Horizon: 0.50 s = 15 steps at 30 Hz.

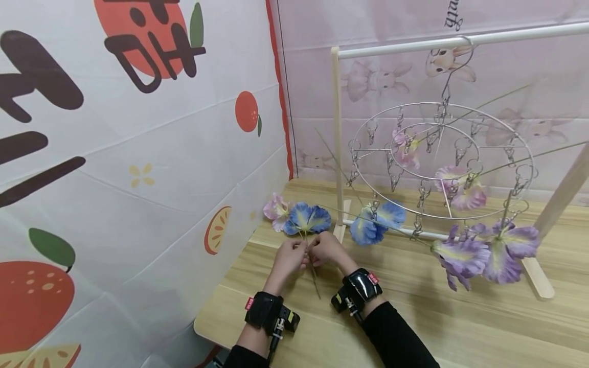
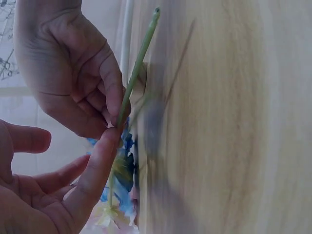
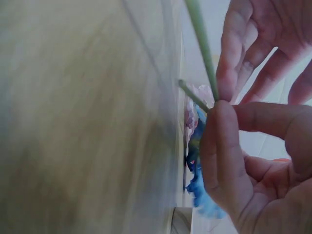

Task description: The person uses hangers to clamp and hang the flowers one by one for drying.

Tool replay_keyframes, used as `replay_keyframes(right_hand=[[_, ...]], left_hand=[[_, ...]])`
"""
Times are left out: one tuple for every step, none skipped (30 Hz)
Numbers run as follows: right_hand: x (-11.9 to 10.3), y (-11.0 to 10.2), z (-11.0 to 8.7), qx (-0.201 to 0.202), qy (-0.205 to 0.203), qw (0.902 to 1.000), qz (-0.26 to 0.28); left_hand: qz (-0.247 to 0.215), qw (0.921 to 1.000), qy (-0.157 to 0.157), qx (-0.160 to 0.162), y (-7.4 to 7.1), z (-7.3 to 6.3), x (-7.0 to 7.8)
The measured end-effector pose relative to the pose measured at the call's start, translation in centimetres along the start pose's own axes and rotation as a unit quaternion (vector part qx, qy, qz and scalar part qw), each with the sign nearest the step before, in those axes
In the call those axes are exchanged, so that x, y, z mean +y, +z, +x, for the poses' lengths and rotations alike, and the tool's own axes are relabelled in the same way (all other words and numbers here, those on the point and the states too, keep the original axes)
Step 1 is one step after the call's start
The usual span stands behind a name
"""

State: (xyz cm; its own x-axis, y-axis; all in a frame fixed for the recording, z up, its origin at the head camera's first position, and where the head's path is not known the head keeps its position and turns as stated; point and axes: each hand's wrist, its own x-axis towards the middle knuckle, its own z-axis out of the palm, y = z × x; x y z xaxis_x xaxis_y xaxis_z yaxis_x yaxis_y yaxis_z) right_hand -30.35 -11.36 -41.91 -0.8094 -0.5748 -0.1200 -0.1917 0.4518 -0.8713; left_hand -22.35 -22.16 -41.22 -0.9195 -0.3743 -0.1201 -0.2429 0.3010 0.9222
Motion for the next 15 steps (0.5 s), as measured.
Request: replay_keyframes(right_hand=[[-0.1,-0.1,0.0,0.004,0.000,1.0000,-0.004],[-0.1,-0.2,-0.1,0.010,-0.002,0.9999,-0.010],[-0.2,-0.3,-0.2,0.015,-0.003,0.9997,-0.018],[-0.3,-0.4,-0.2,0.020,-0.004,0.9994,-0.026],[-0.4,-0.5,-0.3,0.026,-0.005,0.9990,-0.035],[-0.5,-0.6,-0.4,0.031,-0.007,0.9986,-0.042],[-0.7,-0.7,-0.5,0.036,-0.009,0.9981,-0.049],[-0.8,-0.8,-0.6,0.041,-0.012,0.9975,-0.056],[-0.9,-0.9,-0.7,0.046,-0.015,0.9969,-0.062],[-1.1,-1.0,-0.8,0.051,-0.019,0.9962,-0.068],[-1.3,-1.1,-0.9,0.054,-0.024,0.9959,-0.069],[-1.5,-1.2,-1.0,0.057,-0.032,0.9953,-0.072],[-1.7,-1.3,-1.1,0.059,-0.037,0.9948,-0.074],[-1.9,-1.4,-1.3,0.061,-0.043,0.9943,-0.077],[-2.2,-1.5,-1.5,0.063,-0.047,0.9939,-0.077]], left_hand=[[0.002,1.0000,0.002,0.001,0.0,0.0,0.1],[0.003,1.0000,0.003,0.001,0.1,0.0,0.1],[0.006,1.0000,0.004,0.003,0.1,-0.1,0.2],[0.009,0.9999,0.008,0.003,0.1,-0.1,0.3],[0.010,0.9999,0.010,0.005,0.1,-0.2,0.4],[0.009,0.9999,0.011,0.008,0.1,-0.4,0.5],[0.006,0.9999,0.011,0.011,0.1,-0.5,0.6],[0.001,0.9998,0.015,0.013,0.0,-0.6,0.7],[-0.006,0.9997,0.019,0.017,0.0,-0.8,0.7],[-0.015,0.9994,0.024,0.019,-0.1,-0.9,0.8],[-0.026,0.9991,0.026,0.023,-0.1,-1.0,0.8],[-0.034,0.9987,0.030,0.026,-0.2,-1.0,0.8],[-0.040,0.9982,0.035,0.029,-0.3,-1.1,0.8],[-0.046,0.9976,0.040,0.033,-0.3,-1.1,0.8],[-0.051,0.9970,0.044,0.039,-0.4,-1.1,0.8]])
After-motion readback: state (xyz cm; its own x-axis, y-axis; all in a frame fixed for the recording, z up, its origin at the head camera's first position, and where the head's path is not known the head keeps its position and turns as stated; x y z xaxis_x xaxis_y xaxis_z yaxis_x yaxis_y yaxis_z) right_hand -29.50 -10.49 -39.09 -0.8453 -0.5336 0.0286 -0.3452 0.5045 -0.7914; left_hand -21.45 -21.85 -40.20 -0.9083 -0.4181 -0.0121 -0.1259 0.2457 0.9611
